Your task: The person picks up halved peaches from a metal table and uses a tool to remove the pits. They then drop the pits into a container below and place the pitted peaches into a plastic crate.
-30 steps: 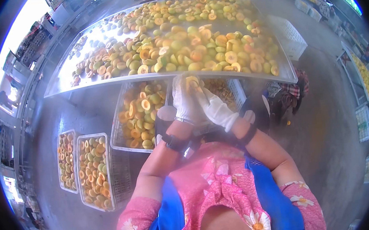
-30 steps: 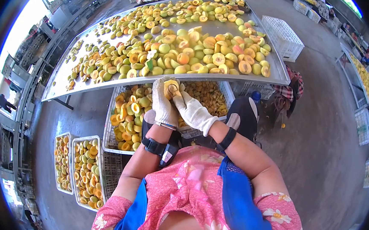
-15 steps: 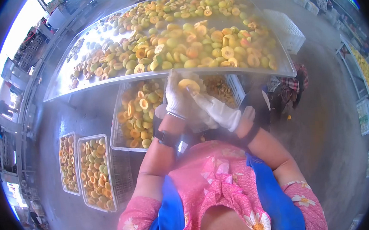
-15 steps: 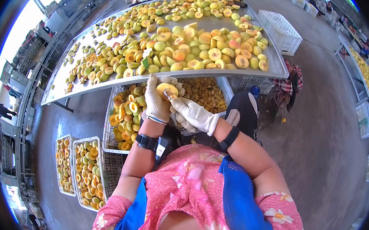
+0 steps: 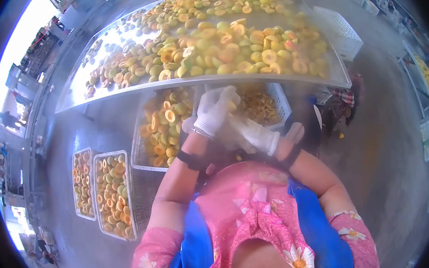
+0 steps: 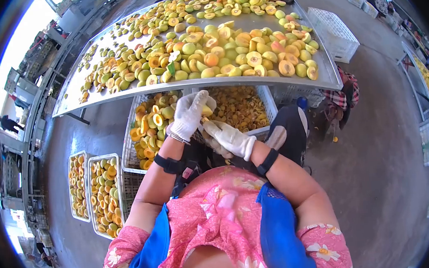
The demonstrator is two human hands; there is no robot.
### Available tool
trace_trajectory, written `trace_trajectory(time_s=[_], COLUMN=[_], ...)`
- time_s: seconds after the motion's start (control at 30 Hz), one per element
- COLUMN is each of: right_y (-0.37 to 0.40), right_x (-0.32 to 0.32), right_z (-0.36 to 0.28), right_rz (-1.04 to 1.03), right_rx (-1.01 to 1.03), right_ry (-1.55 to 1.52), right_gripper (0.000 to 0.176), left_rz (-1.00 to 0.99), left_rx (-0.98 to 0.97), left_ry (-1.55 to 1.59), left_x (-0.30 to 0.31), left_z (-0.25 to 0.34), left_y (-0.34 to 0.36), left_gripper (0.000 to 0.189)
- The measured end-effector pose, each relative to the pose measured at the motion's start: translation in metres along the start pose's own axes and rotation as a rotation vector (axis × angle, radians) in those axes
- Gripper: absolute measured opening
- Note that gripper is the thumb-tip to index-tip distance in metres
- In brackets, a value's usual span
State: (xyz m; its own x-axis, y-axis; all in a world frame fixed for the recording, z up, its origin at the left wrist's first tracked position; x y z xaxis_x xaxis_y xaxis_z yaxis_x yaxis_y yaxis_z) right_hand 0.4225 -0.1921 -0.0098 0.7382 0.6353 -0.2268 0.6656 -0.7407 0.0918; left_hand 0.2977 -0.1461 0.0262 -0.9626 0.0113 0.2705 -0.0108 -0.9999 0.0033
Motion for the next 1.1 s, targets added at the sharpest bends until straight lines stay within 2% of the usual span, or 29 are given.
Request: trace_trajectory(time_s=[0.07, 0.1, 0.2, 0.27, 0.33, 0.4, 0.43, 0.47, 0.53, 0.57, 0.6, 0.67, 0.7, 0.73, 0.8, 0.87, 0.9, 0.93, 1.0, 1.1], right_y=[0.005, 0.006, 0.001, -0.006, -0.014, -0.019, -0.022, -0.024, -0.027, -0.03, -0.035, -0.043, -0.046, -0.048, -0.052, -0.058, -0.059, -0.06, -0.063, -0.066], right_x=[-0.007, -0.01, -0.014, -0.01, -0.016, -0.01, -0.01, -0.009, -0.004, 0.001, 0.01, 0.025, 0.032, 0.032, 0.036, 0.035, 0.033, 0.032, 0.031, 0.028], right_z=[0.011, 0.008, 0.005, 0.012, 0.009, 0.019, 0.02, 0.019, 0.016, 0.014, 0.02, 0.023, 0.025, 0.024, 0.025, 0.026, 0.026, 0.025, 0.025, 0.027], right_rz=[-0.02, -0.116, -0.25, -0.27, -0.522, -0.467, -0.56, -0.657, -0.645, -0.615, -0.514, -0.341, -0.243, -0.254, -0.182, -0.195, -0.194, -0.192, -0.144, -0.147], right_rx=[-0.381, -0.451, -0.443, -0.459, -0.416, -0.412, -0.4, -0.39, -0.342, -0.287, -0.263, -0.195, -0.167, -0.169, -0.191, -0.206, -0.212, -0.217, -0.213, -0.243], right_ry=[-0.377, -0.491, -0.671, -0.745, -0.946, -0.937, -1.045, -1.151, -1.234, -1.31, -1.288, -1.362, -1.317, -1.32, -1.325, -1.307, -1.264, -1.221, -1.15, -1.138], right_gripper=[0.038, 0.039, 0.043, 0.045, 0.034, 0.037, 0.037, 0.038, 0.042, 0.045, 0.047, 0.047, 0.047, 0.047, 0.047, 0.047, 0.047, 0.047, 0.047, 0.048], left_rz=[0.018, 0.015, 0.008, 0.002, 0.011, 0.028, 0.128, 0.14, 0.361, 0.302, 0.491, 0.543, 0.622, 0.696, 0.666, 0.536, 0.486, 0.393, 0.362, 0.305], left_rx=[-0.003, -0.009, -0.03, 0.04, 0.093, 0.189, 0.221, 0.222, 0.216, 0.132, 0.191, 0.05, 0.045, 0.042, -0.004, 0.014, 0.012, 0.135, 0.145, 0.195], left_ry=[-0.014, 0.011, 0.062, 0.462, 0.578, 0.815, 0.878, 0.87, 1.125, 1.2, 1.139, 0.711, 0.508, 0.304, 0.264, -0.224, -0.565, -0.561, -0.852, -0.975], left_x=[0.004, 0.005, 0.005, 0.004, 0.0, -0.007, -0.006, -0.002, 0.017, 0.03, 0.055, 0.103, 0.126, 0.144, 0.157, 0.161, 0.152, 0.139, 0.136, 0.133], left_z=[-0.006, -0.007, -0.009, -0.018, -0.015, -0.016, -0.019, -0.02, -0.02, -0.014, -0.032, -0.036, -0.046, -0.048, -0.059, -0.068, -0.049, -0.035, -0.045, -0.055], left_y=[0.0, 0.0, -0.006, -0.009, -0.01, -0.011, -0.015, -0.021, -0.026, -0.025, -0.03, -0.03, -0.034, -0.038, -0.05, -0.078, -0.086, -0.092, -0.123, -0.142], left_gripper=[0.045, 0.046, 0.047, 0.051, 0.05, 0.047, 0.04, 0.04, 0.044, 0.041, 0.039, 0.032, 0.028, 0.025, 0.029, 0.038, 0.049, 0.057, 0.053, 0.054])
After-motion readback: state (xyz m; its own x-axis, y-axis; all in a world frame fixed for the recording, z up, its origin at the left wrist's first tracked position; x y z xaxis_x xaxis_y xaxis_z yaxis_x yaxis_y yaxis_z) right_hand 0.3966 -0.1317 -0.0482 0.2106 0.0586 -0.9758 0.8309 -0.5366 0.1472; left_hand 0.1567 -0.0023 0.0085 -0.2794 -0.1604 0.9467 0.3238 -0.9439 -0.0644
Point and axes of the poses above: each hand's wrist, its own y-axis away from the middle knuckle, its own x-axis out of the back of the hand, z = x × y, the point moved 5 cm from there along -y, towards the middle knuckle, and after that the axes turned 3 degrees about -y, right-handed, at the moved point
